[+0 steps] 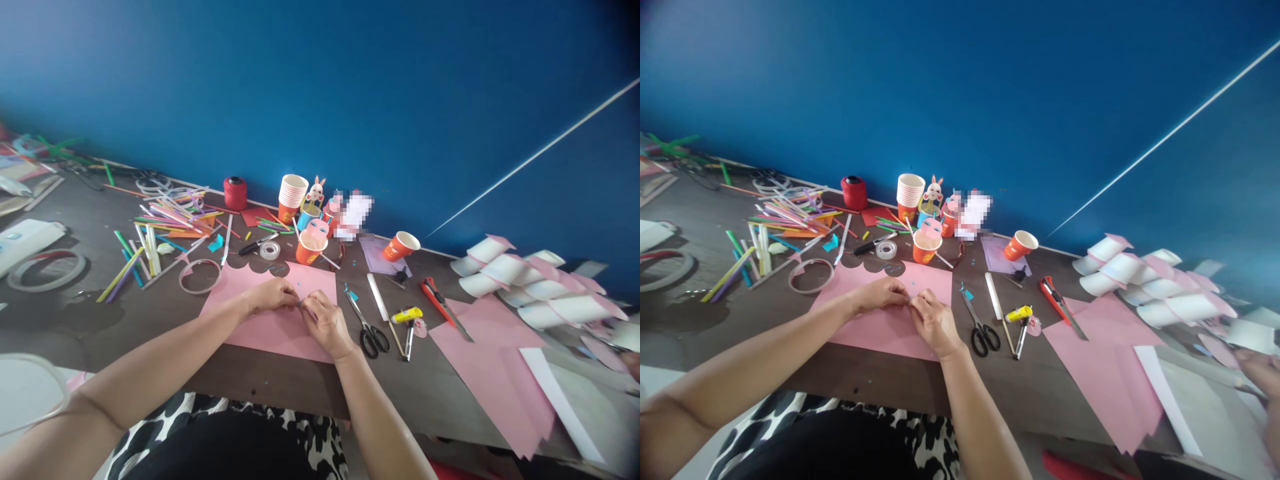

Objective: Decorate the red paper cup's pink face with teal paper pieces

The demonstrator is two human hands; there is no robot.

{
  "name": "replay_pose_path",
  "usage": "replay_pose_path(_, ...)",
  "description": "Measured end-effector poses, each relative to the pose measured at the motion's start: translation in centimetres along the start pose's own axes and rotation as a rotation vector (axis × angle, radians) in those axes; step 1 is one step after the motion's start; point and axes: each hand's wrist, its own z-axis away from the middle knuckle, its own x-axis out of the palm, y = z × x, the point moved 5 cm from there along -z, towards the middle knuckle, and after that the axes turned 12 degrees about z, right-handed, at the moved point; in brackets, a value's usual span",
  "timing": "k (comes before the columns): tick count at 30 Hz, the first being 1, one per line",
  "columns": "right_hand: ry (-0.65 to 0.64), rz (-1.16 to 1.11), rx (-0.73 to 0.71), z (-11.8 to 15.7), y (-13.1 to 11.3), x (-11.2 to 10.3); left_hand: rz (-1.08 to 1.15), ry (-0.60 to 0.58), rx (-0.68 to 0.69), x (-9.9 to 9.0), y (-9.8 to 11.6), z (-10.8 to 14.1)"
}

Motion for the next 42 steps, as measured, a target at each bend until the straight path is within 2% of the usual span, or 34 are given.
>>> replay_pose_path(23, 0.06, -0.228, 0.111, 0.0, 1.2, 0.2, 0.25, 0.029, -0.034, 0.1, 0.4, 0.2)
replay_pose_path(32, 0.238, -0.033, 0.346, 0.4, 3.7, -0.2, 0.426, 0.144, -0.042, -0.3, 0.2, 0.0)
replay_pose_path(35, 0.267, -0.034, 0.329, 0.4, 3.2, -0.5, 0.445, 0.173, -0.067, -0.4, 0.0, 0.0)
replay_pose_path(40, 0.237, -0.034, 0.14, 0.0, 0.7, -0.7, 0.423, 0.159, -0.045, 0.0, 0.2, 0.2)
replay_pose_path(42, 0.214, -0.011, 0.109, -0.1, 0.2, -0.5, 0.382, 0.156, -0.036, 0.3, 0.3, 0.2)
